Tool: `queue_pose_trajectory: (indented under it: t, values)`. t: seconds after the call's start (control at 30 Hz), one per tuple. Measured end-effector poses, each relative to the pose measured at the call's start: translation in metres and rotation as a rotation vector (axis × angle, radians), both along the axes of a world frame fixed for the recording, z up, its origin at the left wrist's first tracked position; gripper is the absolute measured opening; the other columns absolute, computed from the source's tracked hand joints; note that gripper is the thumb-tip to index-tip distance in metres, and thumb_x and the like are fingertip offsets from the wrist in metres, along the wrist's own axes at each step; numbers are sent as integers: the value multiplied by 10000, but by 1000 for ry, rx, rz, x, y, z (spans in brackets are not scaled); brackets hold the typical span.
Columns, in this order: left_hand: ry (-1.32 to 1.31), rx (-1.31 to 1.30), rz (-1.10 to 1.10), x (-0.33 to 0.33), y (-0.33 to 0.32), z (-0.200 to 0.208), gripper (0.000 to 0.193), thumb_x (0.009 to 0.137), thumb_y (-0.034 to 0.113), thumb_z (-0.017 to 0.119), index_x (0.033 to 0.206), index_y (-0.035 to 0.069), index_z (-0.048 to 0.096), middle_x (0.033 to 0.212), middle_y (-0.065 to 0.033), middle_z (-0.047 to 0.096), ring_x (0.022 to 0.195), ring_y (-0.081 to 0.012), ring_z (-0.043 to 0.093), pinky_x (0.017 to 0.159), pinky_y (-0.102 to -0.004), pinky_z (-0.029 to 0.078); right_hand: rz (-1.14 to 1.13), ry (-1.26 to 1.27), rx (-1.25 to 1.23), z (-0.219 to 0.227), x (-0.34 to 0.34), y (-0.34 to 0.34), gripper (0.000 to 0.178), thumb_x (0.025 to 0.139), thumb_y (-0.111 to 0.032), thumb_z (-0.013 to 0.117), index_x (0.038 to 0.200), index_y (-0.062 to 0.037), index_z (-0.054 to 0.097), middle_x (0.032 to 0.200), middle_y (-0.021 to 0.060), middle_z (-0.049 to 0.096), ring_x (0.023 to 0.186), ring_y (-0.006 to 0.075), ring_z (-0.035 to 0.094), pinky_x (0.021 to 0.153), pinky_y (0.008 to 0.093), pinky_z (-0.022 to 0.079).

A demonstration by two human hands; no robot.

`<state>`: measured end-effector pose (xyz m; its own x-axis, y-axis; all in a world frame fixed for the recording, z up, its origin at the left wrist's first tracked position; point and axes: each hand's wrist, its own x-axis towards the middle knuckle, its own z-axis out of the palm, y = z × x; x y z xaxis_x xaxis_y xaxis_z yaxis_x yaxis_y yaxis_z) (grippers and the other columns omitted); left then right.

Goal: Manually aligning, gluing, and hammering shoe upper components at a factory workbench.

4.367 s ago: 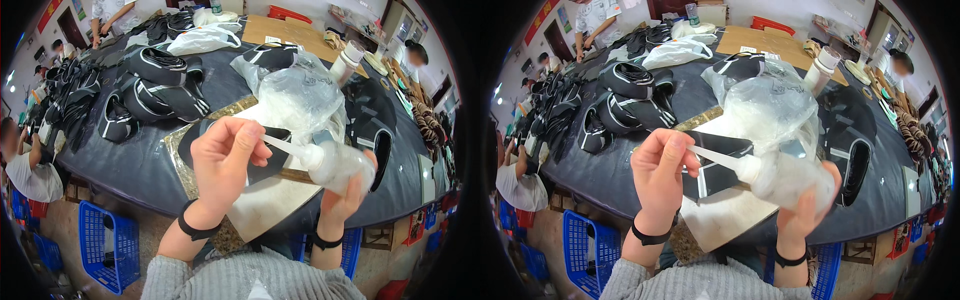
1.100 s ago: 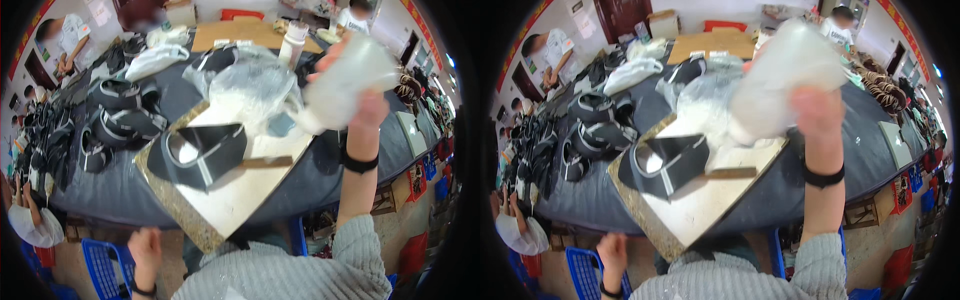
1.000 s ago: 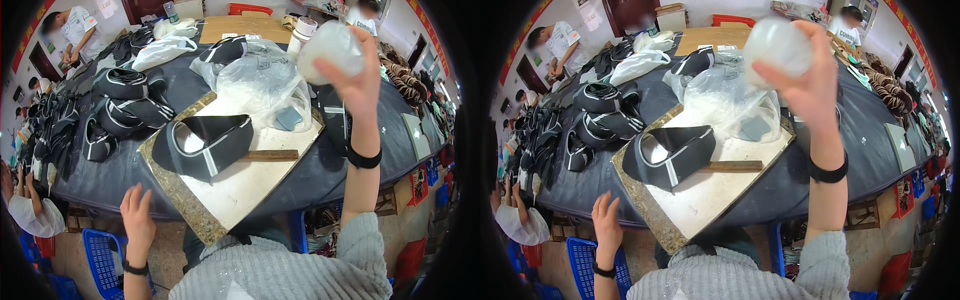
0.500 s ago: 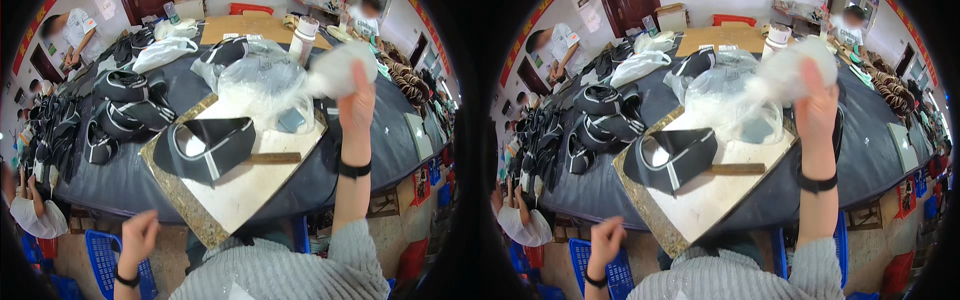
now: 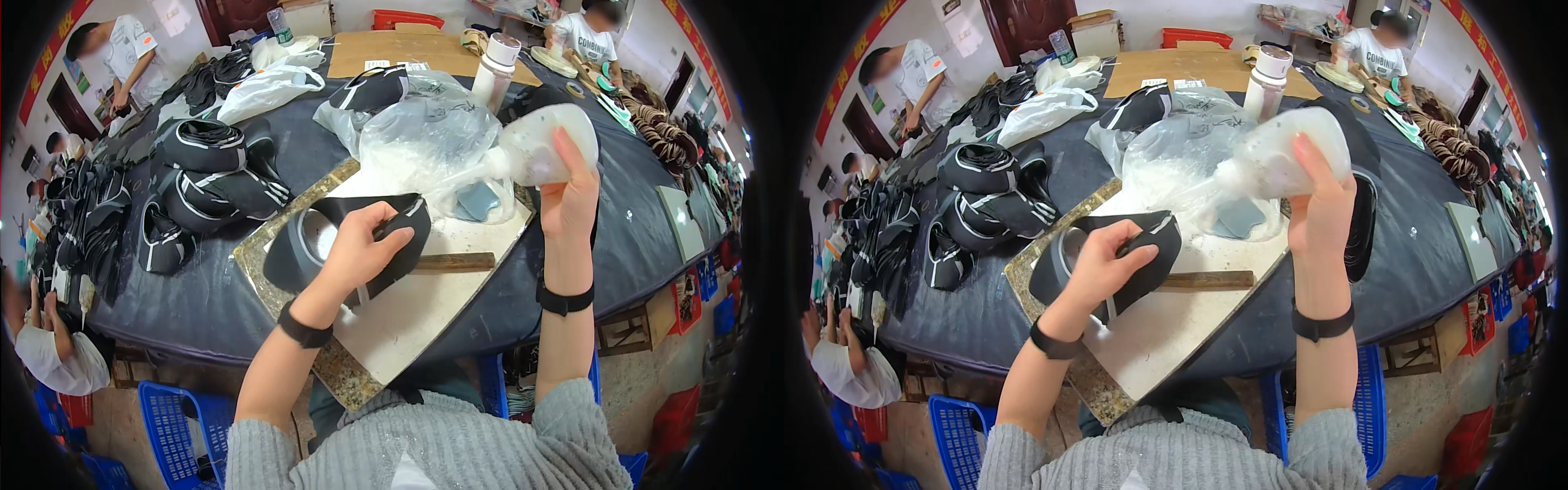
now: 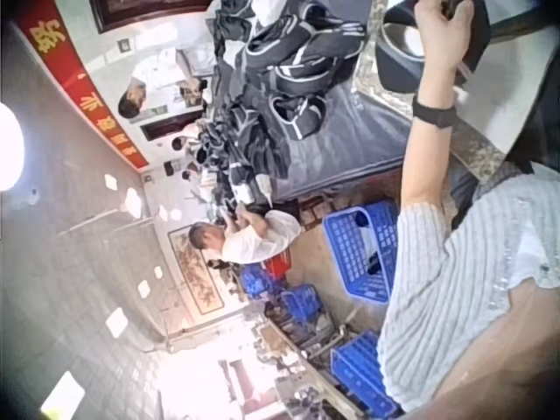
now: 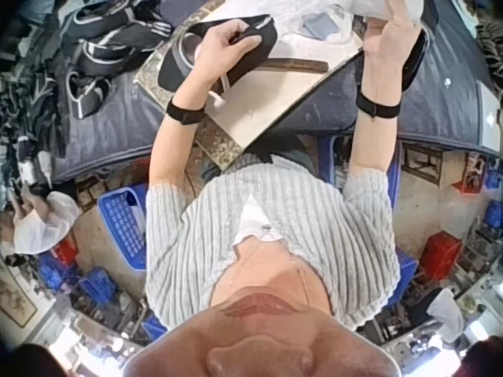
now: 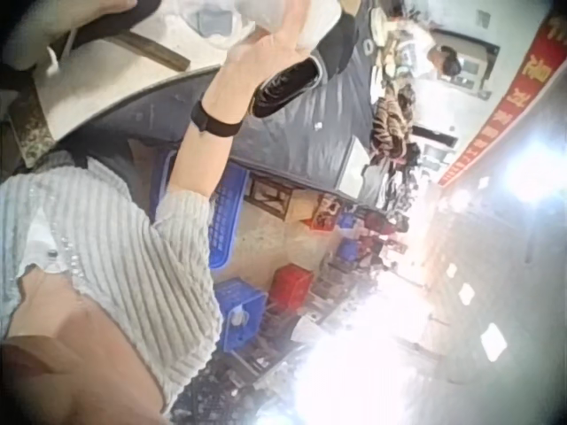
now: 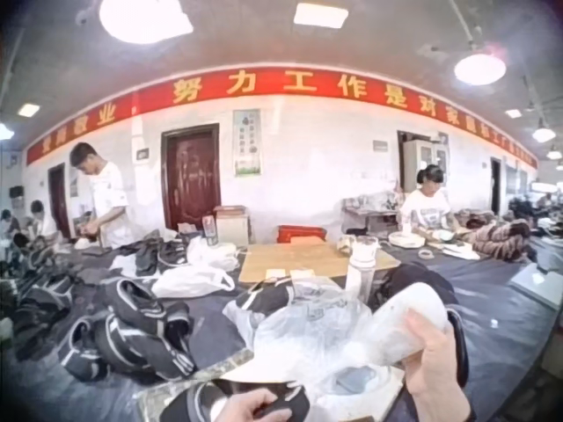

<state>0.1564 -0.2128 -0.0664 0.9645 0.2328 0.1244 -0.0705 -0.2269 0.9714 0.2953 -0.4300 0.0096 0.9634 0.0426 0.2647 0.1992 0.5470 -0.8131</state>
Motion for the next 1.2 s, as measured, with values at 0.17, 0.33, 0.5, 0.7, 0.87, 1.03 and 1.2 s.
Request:
queue_pose_trajectory:
  t: [0.17, 0.33, 0.5, 0.7, 0.87, 1.03, 1.2]
  values:
    - [-77, -413, 30, -35, -11, 30, 216, 943, 74, 634, 1124, -44, 646, 914, -8, 686, 762, -23, 593, 668, -194, 490, 176, 106, 148, -19, 1, 5, 392, 896, -161, 708, 1244, -32, 584, 1188, 95, 666, 1091, 235, 655, 939, 390, 538]
    - [-136, -443, 51, -54, -21, 44, 273, 945, 60, 625, 1196, -47, 627, 964, -22, 691, 795, -30, 604, 697, -196, 499, 212, 126, 158, -23, 2, 14, 384, 902, -172, 700, 1241, -30, 586, 1182, 96, 668, 1078, 239, 661, 935, 398, 544]
    - [-141, -507, 53, -58, -23, 50, 318, 942, 49, 623, 1242, -52, 605, 1017, -45, 691, 840, -53, 628, 732, -208, 516, 201, 129, 169, -20, 0, 13, 383, 905, -170, 694, 1243, -30, 583, 1179, 96, 670, 1076, 237, 662, 936, 402, 545]
    - [-175, -543, 49, -60, -24, 48, 361, 938, 30, 618, 1287, -58, 582, 1062, -70, 693, 884, -72, 641, 774, -220, 523, 170, 125, 194, -21, 0, 13, 384, 901, -162, 695, 1239, -23, 579, 1178, 103, 667, 1083, 245, 657, 943, 411, 543]
    - [-203, -557, 40, -59, -25, 48, 379, 936, 21, 614, 1304, -62, 571, 1084, -80, 691, 908, -81, 645, 794, -227, 526, 167, 126, 213, -19, 0, 12, 401, 885, -143, 709, 1242, -17, 575, 1176, 104, 664, 1085, 251, 654, 950, 412, 539]
    - [-199, -553, 44, -60, -26, 49, 386, 934, 14, 611, 1309, -63, 567, 1095, -85, 690, 922, -86, 647, 806, -228, 525, 111, 123, 209, -18, -2, 15, 378, 884, -145, 691, 1226, -8, 603, 1147, 93, 667, 1049, 237, 660, 888, 397, 541]
    - [-203, -549, 37, -60, -25, 48, 392, 936, 9, 602, 1319, -62, 561, 1110, -90, 688, 939, -92, 647, 821, -231, 523, 94, 115, 225, -17, -3, 18, 375, 877, -119, 696, 1221, 2, 607, 1156, 101, 664, 1063, 238, 654, 909, 395, 530]
